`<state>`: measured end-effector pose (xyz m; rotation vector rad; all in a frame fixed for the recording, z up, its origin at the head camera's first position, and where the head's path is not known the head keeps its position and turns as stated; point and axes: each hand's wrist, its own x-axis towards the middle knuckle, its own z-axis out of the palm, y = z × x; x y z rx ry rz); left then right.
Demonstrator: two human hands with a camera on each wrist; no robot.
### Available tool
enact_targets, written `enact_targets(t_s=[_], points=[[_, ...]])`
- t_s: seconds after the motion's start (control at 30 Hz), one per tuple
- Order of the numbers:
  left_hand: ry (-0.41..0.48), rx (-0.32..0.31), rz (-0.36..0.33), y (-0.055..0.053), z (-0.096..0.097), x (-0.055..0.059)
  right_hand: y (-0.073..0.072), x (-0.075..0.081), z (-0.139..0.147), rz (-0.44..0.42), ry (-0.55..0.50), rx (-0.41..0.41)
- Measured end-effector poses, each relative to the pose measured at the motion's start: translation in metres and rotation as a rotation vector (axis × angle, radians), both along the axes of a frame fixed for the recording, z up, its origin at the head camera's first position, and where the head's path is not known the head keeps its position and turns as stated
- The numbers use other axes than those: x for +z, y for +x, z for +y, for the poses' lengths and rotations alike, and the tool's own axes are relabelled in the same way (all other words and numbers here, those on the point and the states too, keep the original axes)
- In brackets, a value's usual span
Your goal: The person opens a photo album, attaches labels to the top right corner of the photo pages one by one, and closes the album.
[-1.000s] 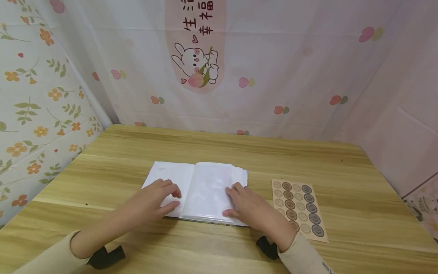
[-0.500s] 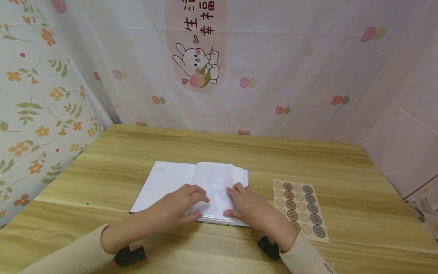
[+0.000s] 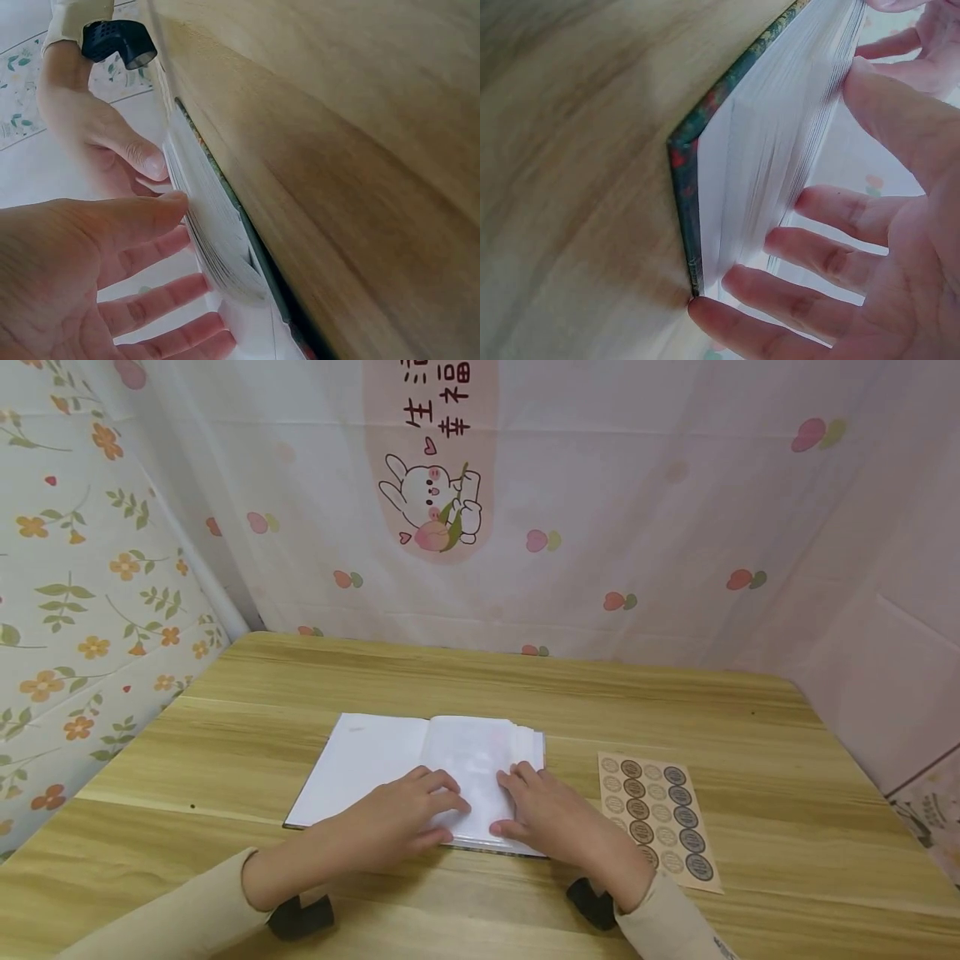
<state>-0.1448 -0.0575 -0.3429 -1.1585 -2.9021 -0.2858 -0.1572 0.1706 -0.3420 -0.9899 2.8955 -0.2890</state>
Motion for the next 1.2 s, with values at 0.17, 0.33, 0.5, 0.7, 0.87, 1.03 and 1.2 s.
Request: enact_targets(t_s=[0.17,0.33,0.5,0.7,0.87,1.03,1.2], points=[[-0.007,0.000,-0.007,-0.0010,0.0011,0.0001,-0.0007,0.0007,0.0016,-0.026,-0.015,0.004],[-0.013,0.001,0.000,-0.0010,0.0017,-0.0003,-0.0013,0.0013,0.0011,-0.037,-0.013,0.000],[-0.017,-0.002,0.001,0.0000,0.0013,0.0000,-0.0008,0.0007,-0.0003,-0.020,-0.003,0.002],[-0.021,-0.009,0.019,0.0009,0.0017,0.0000,-0.0004,0.0009,-0.0015,-0.017,0.001,0.002],[-0.012,-0.022,0.046,0.0013,0.0021,-0.0009,-0.0008,0.0009,-0.0017,-0.013,0.006,0.007],[-0.015,-0.026,0.074,0.0019,0.0030,-0.0026,-0.0008,0.0014,-0.0023,-0.024,0.009,-0.004],[-0.006,-0.027,0.079,0.0018,0.0026,-0.0042,-0.0014,0.0011,-0.0032,-0.024,-0.003,-0.010]])
